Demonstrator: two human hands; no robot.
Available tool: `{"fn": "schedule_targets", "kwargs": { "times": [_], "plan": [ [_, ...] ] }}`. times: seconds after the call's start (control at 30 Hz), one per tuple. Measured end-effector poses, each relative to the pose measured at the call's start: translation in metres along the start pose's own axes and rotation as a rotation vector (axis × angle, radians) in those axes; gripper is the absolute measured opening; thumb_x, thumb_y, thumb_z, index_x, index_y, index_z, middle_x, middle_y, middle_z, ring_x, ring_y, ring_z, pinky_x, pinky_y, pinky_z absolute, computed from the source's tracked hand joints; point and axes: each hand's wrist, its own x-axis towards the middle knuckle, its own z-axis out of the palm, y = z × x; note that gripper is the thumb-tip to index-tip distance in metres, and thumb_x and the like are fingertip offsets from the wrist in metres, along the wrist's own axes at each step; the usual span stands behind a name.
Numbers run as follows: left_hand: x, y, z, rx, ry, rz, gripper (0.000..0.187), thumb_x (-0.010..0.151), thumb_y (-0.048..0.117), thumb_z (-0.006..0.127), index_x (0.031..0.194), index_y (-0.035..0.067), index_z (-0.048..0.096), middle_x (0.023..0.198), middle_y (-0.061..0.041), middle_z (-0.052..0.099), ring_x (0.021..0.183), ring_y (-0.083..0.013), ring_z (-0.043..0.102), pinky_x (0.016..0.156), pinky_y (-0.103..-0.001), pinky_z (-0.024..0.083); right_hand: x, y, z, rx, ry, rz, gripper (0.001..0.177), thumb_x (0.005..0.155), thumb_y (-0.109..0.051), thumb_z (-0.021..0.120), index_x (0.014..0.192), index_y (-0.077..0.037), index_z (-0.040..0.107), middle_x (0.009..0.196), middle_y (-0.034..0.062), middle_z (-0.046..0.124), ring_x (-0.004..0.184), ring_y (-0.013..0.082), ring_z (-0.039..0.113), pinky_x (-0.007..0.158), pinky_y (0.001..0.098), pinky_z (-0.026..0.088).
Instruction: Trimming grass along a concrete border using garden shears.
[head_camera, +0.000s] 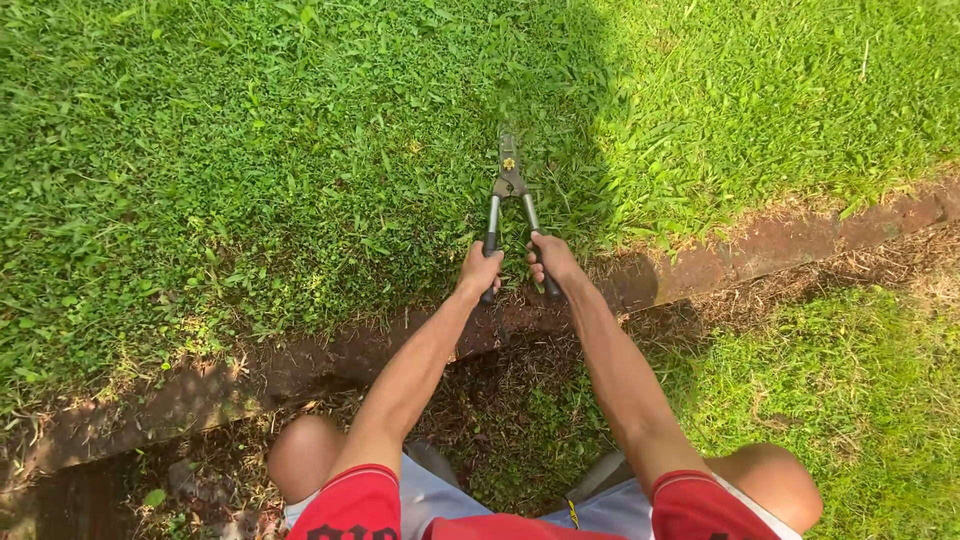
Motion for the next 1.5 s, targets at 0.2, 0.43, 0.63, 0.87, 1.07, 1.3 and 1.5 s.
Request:
{"fn": "schedule_targets", "kwargs": {
  "times": [0.2, 0.43, 0.63, 0.87, 1.07, 1.3, 1.5],
  "plan": [
    [-0.066, 0.005, 0.006, -0.05, 0.101, -0.011, 0.024, 0.096, 0.012, 0.061, 0.112, 0.003, 0.045, 0.072, -0.003, 0.055, 0.044, -0.0122, 0.053, 0.036, -0.029, 0.048, -0.049, -0.006, -0.018, -0.131, -0.072, 0.051, 0.026, 0.109, -0.031, 0.043, 0.105, -0.007, 0.052, 0.068, -0.0047, 0.05, 0.044, 0.0034, 0.041, 0.035, 0.0206, 0.038],
    [-0.167, -0.049, -0.051, -0.056, 0.117, -0.039, 0.026, 0.092, 0.01, 0.057, 0.114, 0.008, 0.042, 0.069, -0.004, 0.054, 0.041, -0.0116, 0.052, 0.033, -0.028, 0.045, -0.101, -0.04, -0.024, -0.394, -0.264, 0.123, 0.021, 0.104, -0.026, 0.051, 0.111, -0.007, 0.058, 0.067, -0.0028, 0.052, 0.041, 0.0048, 0.041, 0.032, 0.0207, 0.036],
    [-0.151, -0.064, -0.03, -0.157, 0.175, -0.088, 0.019, 0.094, 0.011, 0.055, 0.108, 0.006, 0.043, 0.068, -0.003, 0.055, 0.041, -0.0114, 0.051, 0.032, -0.028, 0.045, -0.072, 0.008, 0.027, -0.377, -0.275, 0.297, 0.02, 0.104, -0.027, 0.053, 0.111, -0.009, 0.058, 0.065, -0.0038, 0.05, 0.041, 0.0039, 0.041, 0.032, 0.0196, 0.035],
    [-0.157, -0.048, -0.041, -0.171, 0.192, -0.121, 0.02, 0.095, 0.011, 0.054, 0.106, 0.008, 0.037, 0.068, -0.003, 0.052, 0.042, -0.0125, 0.052, 0.035, -0.029, 0.047, -0.093, 0.013, 0.048, -0.154, -0.2, 0.211, 0.02, 0.106, -0.029, 0.047, 0.103, -0.01, 0.045, 0.066, -0.003, 0.05, 0.041, 0.0051, 0.041, 0.033, 0.0203, 0.037],
    [-0.14, -0.074, -0.047, -0.147, 0.186, -0.082, 0.019, 0.095, 0.013, 0.056, 0.105, 0.009, 0.04, 0.068, -0.003, 0.053, 0.042, -0.0115, 0.051, 0.034, -0.028, 0.047, -0.07, 0.033, 0.064, -0.235, -0.248, 0.18, 0.022, 0.106, -0.029, 0.045, 0.105, -0.008, 0.05, 0.065, -0.0023, 0.049, 0.042, 0.0057, 0.042, 0.032, 0.0209, 0.036],
    [-0.176, -0.065, -0.019, -0.3, 0.262, -0.039, 0.022, 0.094, 0.009, 0.055, 0.106, 0.006, 0.037, 0.07, -0.003, 0.051, 0.041, -0.0114, 0.051, 0.033, -0.029, 0.046, -0.094, 0.001, 0.049, -0.281, -0.308, 0.2, 0.023, 0.108, -0.029, 0.045, 0.106, -0.007, 0.051, 0.065, -0.0041, 0.048, 0.042, 0.0047, 0.041, 0.032, 0.0202, 0.035],
    [-0.219, -0.095, -0.06, -0.214, 0.255, -0.089, 0.021, 0.095, 0.01, 0.054, 0.108, 0.006, 0.039, 0.071, -0.002, 0.052, 0.041, -0.0111, 0.051, 0.032, -0.03, 0.044, -0.088, -0.024, 0.043, -0.36, -0.466, 0.358, 0.016, 0.104, -0.024, 0.051, 0.105, -0.009, 0.045, 0.063, -0.0013, 0.049, 0.039, 0.0069, 0.041, 0.03, 0.0226, 0.034]
  ]
}}
